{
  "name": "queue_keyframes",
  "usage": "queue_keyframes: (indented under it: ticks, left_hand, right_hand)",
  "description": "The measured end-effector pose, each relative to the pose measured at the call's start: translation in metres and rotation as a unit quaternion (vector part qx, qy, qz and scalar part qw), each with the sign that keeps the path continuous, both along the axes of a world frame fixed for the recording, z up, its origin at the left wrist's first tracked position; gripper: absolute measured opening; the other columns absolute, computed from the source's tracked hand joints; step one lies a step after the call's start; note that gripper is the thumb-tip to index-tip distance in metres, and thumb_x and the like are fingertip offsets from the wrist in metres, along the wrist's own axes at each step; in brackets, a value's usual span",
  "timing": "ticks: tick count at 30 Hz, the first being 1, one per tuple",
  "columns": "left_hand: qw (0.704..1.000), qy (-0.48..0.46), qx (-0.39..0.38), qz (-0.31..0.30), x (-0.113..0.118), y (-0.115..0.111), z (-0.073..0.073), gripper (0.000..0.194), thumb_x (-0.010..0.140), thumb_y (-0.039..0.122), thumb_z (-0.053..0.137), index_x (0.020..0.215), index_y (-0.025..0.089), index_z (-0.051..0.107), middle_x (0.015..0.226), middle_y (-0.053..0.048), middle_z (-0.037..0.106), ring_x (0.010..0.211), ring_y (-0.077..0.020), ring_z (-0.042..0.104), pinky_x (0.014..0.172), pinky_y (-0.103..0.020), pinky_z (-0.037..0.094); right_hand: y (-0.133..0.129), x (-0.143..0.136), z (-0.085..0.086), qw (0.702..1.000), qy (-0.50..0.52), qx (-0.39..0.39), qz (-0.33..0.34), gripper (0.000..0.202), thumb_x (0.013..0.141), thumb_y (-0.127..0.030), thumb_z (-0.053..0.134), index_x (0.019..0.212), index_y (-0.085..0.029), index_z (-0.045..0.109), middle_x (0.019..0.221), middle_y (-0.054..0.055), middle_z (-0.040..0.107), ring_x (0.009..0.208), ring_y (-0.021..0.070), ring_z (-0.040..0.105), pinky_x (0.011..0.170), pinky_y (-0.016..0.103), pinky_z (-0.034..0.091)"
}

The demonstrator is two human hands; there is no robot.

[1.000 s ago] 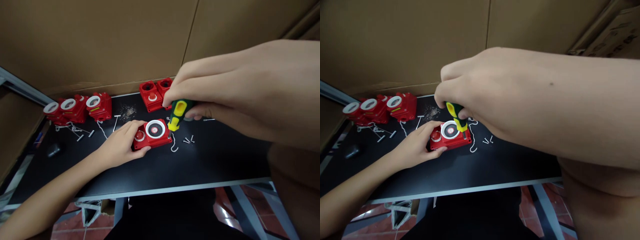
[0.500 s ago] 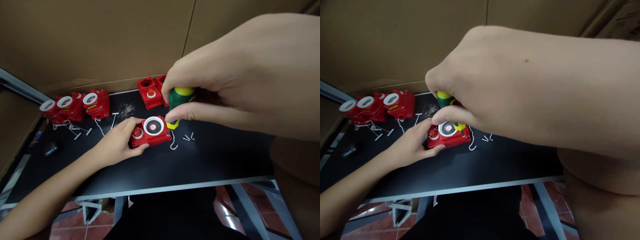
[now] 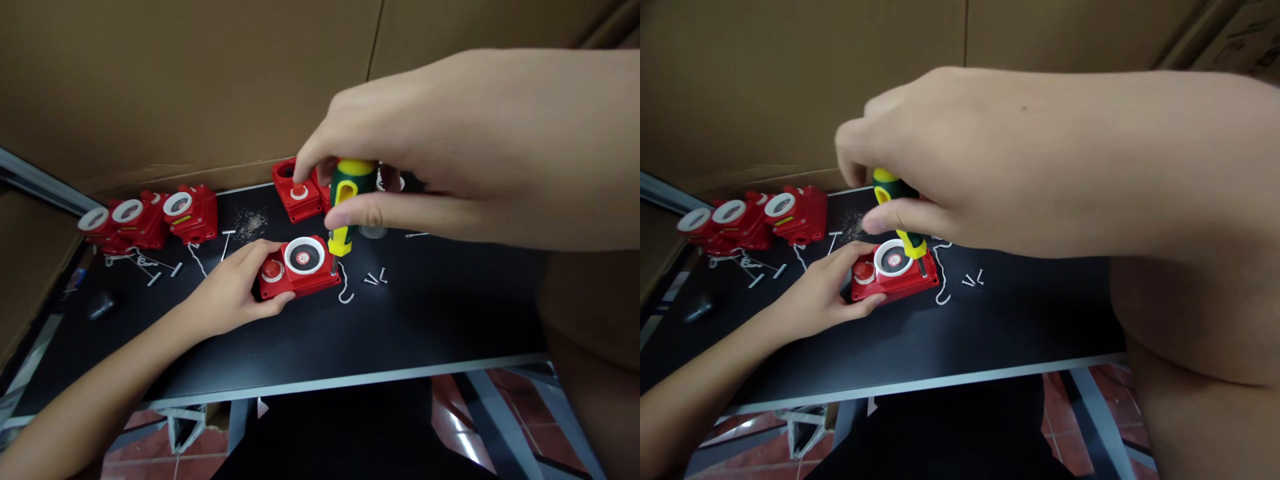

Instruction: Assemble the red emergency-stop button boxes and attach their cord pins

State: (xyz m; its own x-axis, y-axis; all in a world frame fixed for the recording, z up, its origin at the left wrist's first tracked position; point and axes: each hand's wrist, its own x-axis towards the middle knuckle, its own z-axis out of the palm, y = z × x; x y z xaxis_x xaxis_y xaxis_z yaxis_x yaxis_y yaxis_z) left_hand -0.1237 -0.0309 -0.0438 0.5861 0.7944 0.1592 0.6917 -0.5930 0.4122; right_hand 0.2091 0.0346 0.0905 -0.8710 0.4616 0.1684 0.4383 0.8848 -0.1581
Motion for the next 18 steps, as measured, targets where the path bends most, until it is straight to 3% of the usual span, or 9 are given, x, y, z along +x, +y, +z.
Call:
queue_keyframes:
  ticks: [2,6,10,14,18]
  left_hand:
    - [1.0,0.002,-0.003,0.001,-0.001,0.0,0.0,0.059,0.108,0.055,0.075,0.151,0.016,0.061,0.137,-0.014,0.079,0.113,-0.0291,0.082,0.108,-0.041,0.067]
    - [1.0,-0.001,-0.001,0.0,-0.001,0.001,0.001,0.06,0.109,0.057,0.073,0.152,0.016,0.062,0.139,-0.015,0.079,0.116,-0.0304,0.082,0.11,-0.042,0.067]
    - [1.0,-0.002,-0.008,0.001,-0.001,0.002,0.001,0.062,0.109,0.059,0.073,0.152,0.016,0.063,0.137,-0.015,0.08,0.115,-0.0302,0.082,0.109,-0.042,0.067]
    - [1.0,0.003,-0.012,-0.002,-0.002,0.004,0.002,0.064,0.11,0.061,0.072,0.152,0.014,0.064,0.135,-0.016,0.08,0.112,-0.0301,0.082,0.109,-0.043,0.068]
    - [1.0,0.011,-0.015,-0.007,-0.004,0.005,0.003,0.066,0.11,0.063,0.071,0.154,0.015,0.063,0.138,-0.017,0.08,0.114,-0.0316,0.082,0.111,-0.045,0.068]
  right_hand:
    - [0.0,0.001,0.002,0.999,0.014,0.039,0.034,0.069,0.121,-0.07,0.029,0.152,-0.026,0.073,0.14,-0.002,0.075,0.122,0.0126,0.072,0.113,0.028,0.06]
    - [-0.003,0.003,0.002,0.993,0.012,0.108,0.057,0.069,0.122,-0.063,0.019,0.143,-0.032,0.077,0.136,-0.008,0.074,0.107,0.0093,0.072,0.109,0.032,0.059]
    - [-0.004,0.007,0.003,0.994,0.01,0.096,0.048,0.067,0.121,-0.06,0.022,0.144,-0.031,0.078,0.137,-0.008,0.075,0.112,0.0108,0.074,0.101,0.031,0.061]
    - [-0.009,0.001,0.008,0.999,0.009,0.043,0.005,0.075,0.118,-0.066,0.021,0.142,-0.028,0.081,0.133,-0.007,0.079,0.127,0.0139,0.073,0.105,0.032,0.059]
    - [-0.006,-0.005,0.009,0.996,-0.016,0.037,-0.078,0.099,0.112,-0.073,0.0,0.128,-0.024,0.085,0.119,-0.006,0.08,0.131,0.0128,0.07,0.105,0.032,0.053]
